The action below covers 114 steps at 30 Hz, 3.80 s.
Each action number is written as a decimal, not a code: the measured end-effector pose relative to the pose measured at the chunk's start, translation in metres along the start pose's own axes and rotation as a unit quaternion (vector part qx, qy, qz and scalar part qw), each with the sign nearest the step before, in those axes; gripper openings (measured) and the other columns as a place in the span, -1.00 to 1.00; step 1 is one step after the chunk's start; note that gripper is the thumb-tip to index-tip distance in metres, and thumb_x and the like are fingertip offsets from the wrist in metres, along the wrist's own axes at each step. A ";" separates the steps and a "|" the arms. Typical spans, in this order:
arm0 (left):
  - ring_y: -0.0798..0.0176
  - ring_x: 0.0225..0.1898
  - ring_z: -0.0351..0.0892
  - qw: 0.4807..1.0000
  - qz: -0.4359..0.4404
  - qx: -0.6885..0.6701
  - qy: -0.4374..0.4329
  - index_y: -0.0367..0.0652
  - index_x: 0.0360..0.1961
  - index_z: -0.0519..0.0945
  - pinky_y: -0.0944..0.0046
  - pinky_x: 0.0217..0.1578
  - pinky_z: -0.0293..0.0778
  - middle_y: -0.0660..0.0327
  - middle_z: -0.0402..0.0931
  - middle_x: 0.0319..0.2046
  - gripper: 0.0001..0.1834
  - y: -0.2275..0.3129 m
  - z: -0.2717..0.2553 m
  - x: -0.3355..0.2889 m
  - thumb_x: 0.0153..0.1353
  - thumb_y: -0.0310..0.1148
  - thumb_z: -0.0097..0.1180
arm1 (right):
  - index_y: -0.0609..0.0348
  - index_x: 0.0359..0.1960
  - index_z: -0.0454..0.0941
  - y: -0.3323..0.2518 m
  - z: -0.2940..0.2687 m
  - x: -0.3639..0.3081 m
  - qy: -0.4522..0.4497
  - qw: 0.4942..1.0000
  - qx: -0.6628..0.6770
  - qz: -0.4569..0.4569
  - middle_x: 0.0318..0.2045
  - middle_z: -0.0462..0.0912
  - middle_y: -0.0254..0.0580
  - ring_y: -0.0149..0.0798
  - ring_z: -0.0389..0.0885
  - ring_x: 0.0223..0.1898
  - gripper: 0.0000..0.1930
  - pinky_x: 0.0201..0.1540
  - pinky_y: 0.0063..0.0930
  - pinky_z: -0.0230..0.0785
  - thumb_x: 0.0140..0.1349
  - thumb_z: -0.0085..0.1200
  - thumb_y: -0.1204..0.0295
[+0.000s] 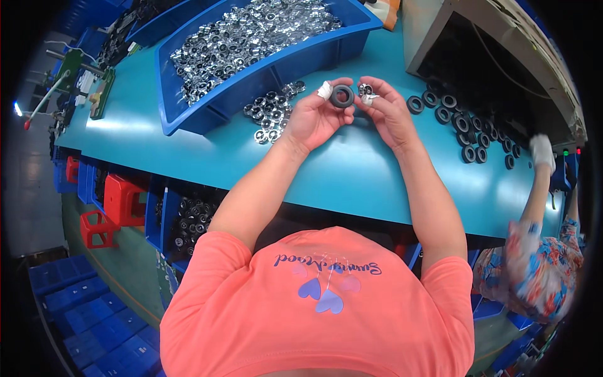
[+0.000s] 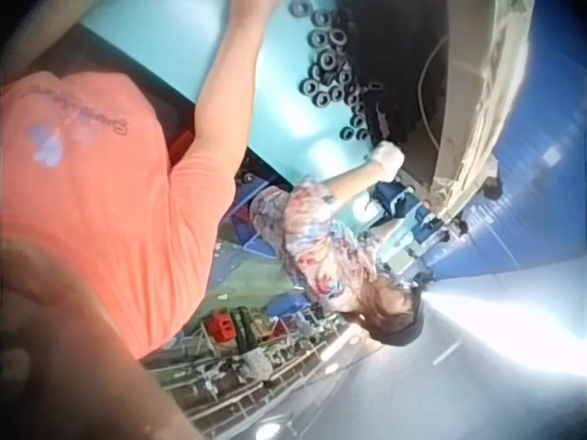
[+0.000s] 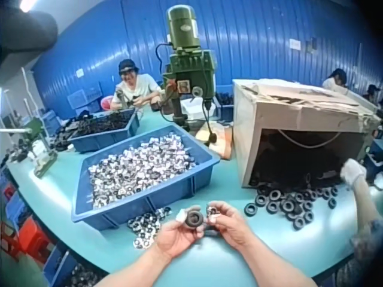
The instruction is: The recorder is assembling small mechanical components by inserting white inserts into black rings at a factory workbench.
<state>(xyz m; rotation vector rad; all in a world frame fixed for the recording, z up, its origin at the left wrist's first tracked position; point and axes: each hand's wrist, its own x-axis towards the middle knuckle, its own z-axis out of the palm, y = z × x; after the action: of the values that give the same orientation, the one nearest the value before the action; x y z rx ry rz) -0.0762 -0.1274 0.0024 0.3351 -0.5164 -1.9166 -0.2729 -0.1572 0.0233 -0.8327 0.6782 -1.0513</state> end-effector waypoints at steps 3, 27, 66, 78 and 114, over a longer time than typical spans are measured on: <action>0.08 -0.13 0.60 1.000 0.015 0.019 0.001 -0.24 0.24 0.46 0.12 -0.09 0.57 -0.08 0.60 -0.02 -0.51 0.000 -0.007 0.001 0.56 -0.06 -0.09 | 0.29 0.16 0.51 0.011 -0.005 0.006 0.007 1.000 0.014 0.019 -0.08 0.65 -0.21 -0.32 0.67 -0.07 -0.61 0.08 -0.43 0.52 0.30 0.20 0.50; 0.10 -0.34 0.55 0.994 0.013 0.036 0.107 -0.04 -0.01 0.46 0.22 -0.37 0.49 -0.14 0.60 -0.12 -0.73 0.004 -0.002 -0.009 0.48 -0.12 -0.07 | 0.34 0.22 0.51 0.012 -0.003 0.012 0.032 0.998 0.040 0.041 -0.07 0.70 -0.10 -0.33 0.67 -0.15 -0.61 0.03 -0.43 0.55 0.43 0.05 0.42; 0.05 -0.43 0.62 1.000 -0.007 0.005 -0.003 -0.16 0.21 0.49 0.13 -0.44 0.55 -0.13 0.65 -0.11 -0.32 0.004 -0.005 -0.015 0.58 0.18 -0.45 | 0.29 0.25 0.53 0.005 0.001 0.001 -0.045 0.998 0.028 -0.023 0.16 0.65 -0.07 -0.26 0.66 0.03 -0.60 0.13 -0.33 0.56 0.38 0.12 0.56; 0.15 -0.40 0.65 0.999 -0.004 0.028 -0.022 -0.16 0.05 0.50 0.17 -0.41 0.62 -0.10 0.64 -0.15 -0.45 0.003 0.000 -0.017 0.58 0.09 -0.34 | 0.21 0.14 0.60 0.004 0.006 -0.004 -0.035 0.997 -0.057 -0.031 0.06 0.68 -0.18 -0.33 0.63 0.06 -0.61 0.14 -0.36 0.50 0.27 0.29 0.56; 0.30 0.09 0.59 0.920 0.121 0.365 0.077 -0.25 0.28 0.39 0.30 0.07 0.53 0.16 0.58 0.05 -0.56 -0.023 0.016 -0.012 0.47 -0.34 0.15 | 0.14 -0.13 0.64 0.012 0.030 -0.019 0.006 0.785 -0.500 -0.365 -0.26 0.61 -0.15 -0.16 0.69 -0.28 -0.61 -0.22 -0.33 0.57 -0.05 0.24 0.75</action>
<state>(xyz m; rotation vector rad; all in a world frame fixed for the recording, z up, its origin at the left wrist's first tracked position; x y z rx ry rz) -0.0967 -0.1053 0.0048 0.8518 -1.1077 -1.3820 -0.2496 -0.1287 0.0307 -2.1494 0.9652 -1.3623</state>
